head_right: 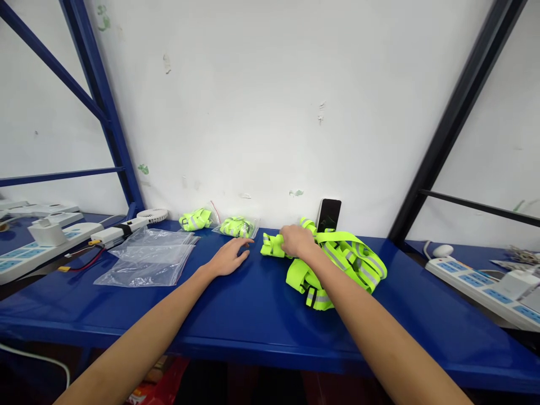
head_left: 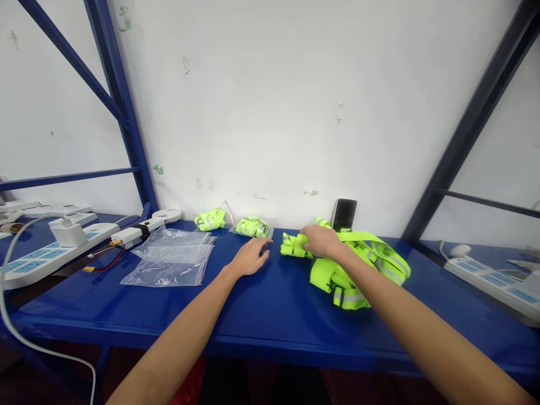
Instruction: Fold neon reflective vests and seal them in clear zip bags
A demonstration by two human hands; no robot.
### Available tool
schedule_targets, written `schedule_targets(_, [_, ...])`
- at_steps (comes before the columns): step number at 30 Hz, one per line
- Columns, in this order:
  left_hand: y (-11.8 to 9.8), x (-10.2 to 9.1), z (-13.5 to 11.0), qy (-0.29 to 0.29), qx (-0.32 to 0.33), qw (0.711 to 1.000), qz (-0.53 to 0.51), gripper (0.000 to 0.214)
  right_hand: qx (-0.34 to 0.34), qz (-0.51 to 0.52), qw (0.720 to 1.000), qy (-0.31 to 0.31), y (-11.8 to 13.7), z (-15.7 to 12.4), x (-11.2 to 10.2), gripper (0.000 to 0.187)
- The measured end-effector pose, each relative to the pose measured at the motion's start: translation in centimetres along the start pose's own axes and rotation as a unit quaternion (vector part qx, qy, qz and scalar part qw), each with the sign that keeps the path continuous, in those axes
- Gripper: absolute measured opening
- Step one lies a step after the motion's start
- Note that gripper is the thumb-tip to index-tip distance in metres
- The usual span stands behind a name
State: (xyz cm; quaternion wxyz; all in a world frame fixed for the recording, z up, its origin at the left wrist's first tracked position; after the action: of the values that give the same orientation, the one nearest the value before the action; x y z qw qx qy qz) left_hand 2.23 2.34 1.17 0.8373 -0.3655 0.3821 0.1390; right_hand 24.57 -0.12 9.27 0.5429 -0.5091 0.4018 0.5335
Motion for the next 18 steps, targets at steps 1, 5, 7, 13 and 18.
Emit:
schedule_targets(1, [0.0,0.0,0.0,-0.007,0.008,1.000,-0.022,0.049,-0.002,0.011,1.000,-0.021,0.5,0.3,-0.3,0.024])
schedule_targets(5, [0.1,0.1,0.1,-0.047,0.039,0.994,-0.087,0.074,-0.029,0.132,0.985,-0.109,3.2,0.8,-1.1,0.023])
schedule_targets(7, [0.2,0.2,0.2,-0.064,0.050,0.990,-0.113,0.072,-0.057,0.250,0.957,-0.133,4.7,0.8,-1.0,0.023])
schedule_targets(13, [1.2,0.2,0.6,-0.108,0.010,0.976,-0.191,0.038,-0.116,0.632,0.765,-0.048,6.7,0.5,1.4,0.045])
schedule_targets(18, [2.5,0.3,1.1,-0.159,-0.075,0.938,-0.299,0.026,-0.052,0.434,0.882,-0.178,6.3,-1.0,4.3,0.041])
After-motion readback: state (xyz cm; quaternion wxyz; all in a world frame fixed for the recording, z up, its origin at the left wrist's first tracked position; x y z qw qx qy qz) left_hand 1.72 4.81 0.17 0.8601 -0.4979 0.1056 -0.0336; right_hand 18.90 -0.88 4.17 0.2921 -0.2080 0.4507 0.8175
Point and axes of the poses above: each hand's wrist, its own z-axis towards the middle knuckle, its own x-axis out of the palm, y = z × x, the point moved 1 cm from there along z, towards the middle knuckle, and after that the axes turned 11 degrees about -z, right-handed, at the moved point
